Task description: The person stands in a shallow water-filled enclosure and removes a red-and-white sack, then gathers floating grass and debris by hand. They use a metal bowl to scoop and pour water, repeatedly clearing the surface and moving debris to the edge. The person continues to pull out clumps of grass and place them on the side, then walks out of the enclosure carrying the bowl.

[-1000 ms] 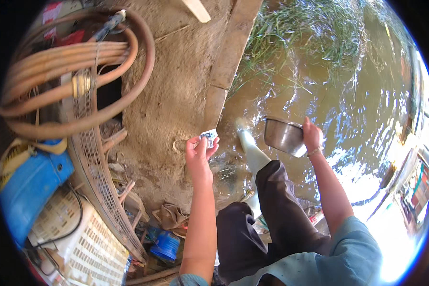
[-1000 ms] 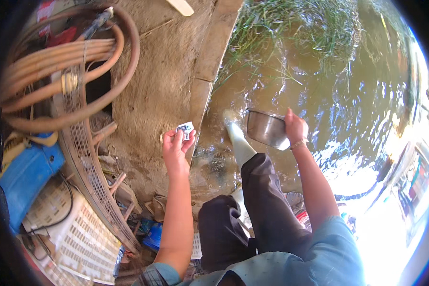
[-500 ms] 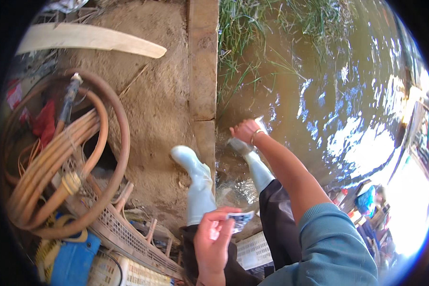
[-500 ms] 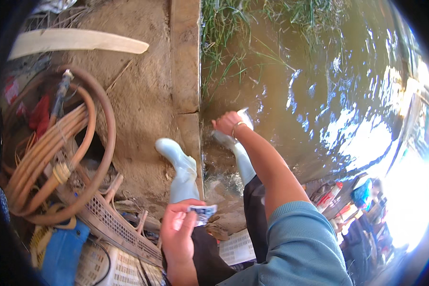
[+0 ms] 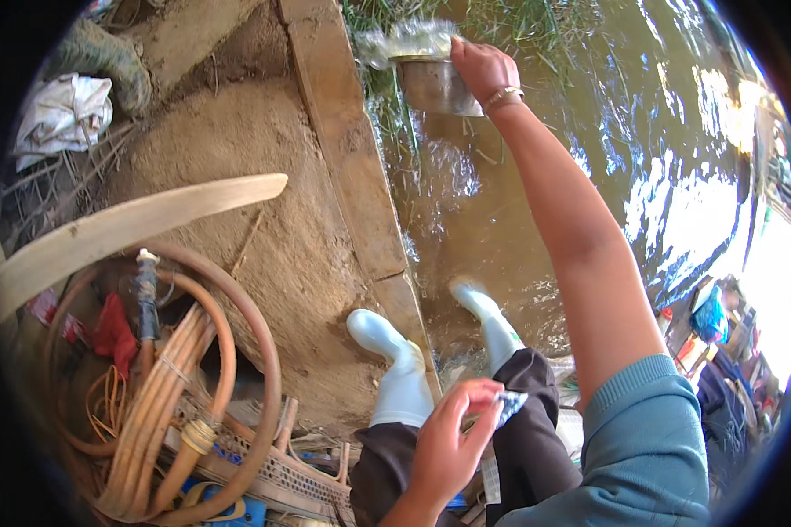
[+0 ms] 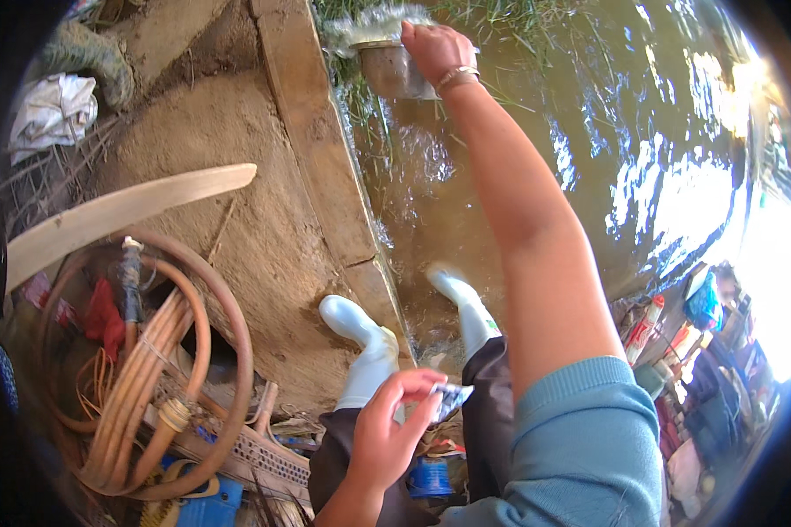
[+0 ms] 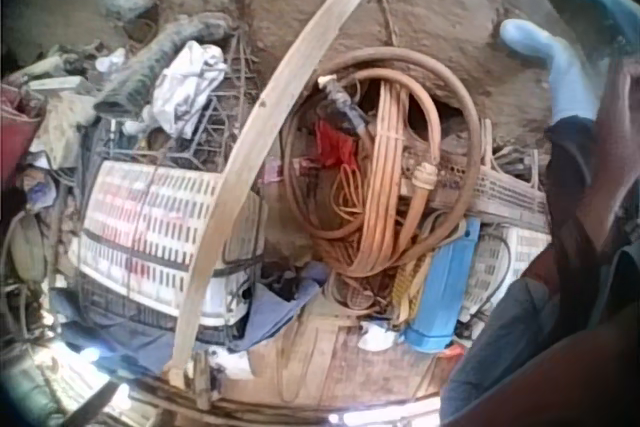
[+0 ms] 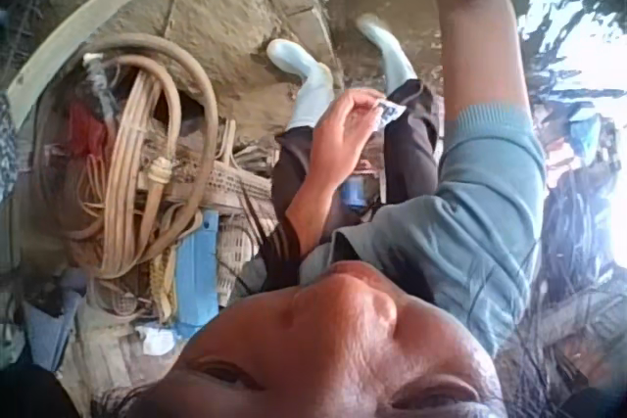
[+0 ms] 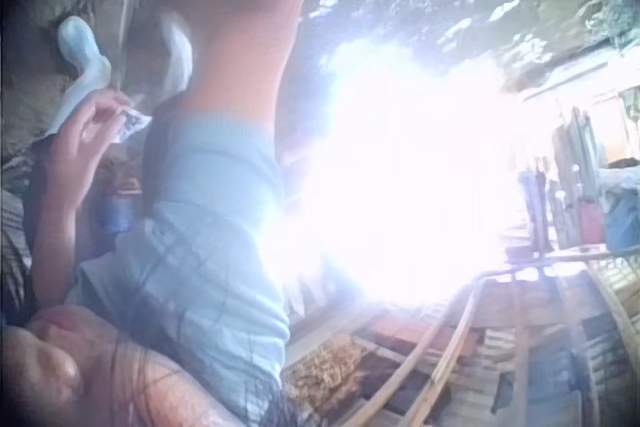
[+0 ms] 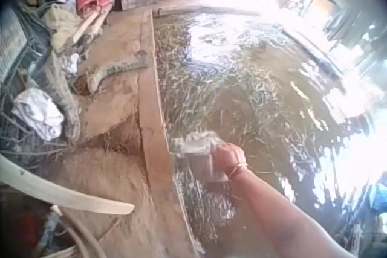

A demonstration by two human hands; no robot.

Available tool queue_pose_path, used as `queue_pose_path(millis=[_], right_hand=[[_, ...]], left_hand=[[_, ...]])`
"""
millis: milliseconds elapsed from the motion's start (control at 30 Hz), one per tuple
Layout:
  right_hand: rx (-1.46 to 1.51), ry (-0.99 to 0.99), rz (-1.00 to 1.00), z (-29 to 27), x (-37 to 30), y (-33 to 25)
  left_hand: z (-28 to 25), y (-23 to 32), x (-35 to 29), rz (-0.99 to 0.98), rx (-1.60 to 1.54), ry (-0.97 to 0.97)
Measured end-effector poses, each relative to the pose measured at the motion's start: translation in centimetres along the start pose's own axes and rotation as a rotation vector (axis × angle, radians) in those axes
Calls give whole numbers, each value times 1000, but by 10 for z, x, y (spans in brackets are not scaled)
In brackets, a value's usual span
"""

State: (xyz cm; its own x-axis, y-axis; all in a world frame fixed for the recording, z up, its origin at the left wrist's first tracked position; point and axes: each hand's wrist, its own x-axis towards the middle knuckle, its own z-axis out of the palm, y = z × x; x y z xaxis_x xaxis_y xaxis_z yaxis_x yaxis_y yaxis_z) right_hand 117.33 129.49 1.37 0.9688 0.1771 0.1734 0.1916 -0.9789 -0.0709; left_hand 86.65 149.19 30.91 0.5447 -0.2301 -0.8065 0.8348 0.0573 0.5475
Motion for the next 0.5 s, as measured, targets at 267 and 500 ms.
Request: queue_pose_path(millis=[267,500], right_hand=[[-16,-448,-86,-110,-185,23],[-194,-1157,119,-91,-300,95]], left_hand=[[-19,-14,70,7,7,95],[-32,17,132,-59,108,59]])
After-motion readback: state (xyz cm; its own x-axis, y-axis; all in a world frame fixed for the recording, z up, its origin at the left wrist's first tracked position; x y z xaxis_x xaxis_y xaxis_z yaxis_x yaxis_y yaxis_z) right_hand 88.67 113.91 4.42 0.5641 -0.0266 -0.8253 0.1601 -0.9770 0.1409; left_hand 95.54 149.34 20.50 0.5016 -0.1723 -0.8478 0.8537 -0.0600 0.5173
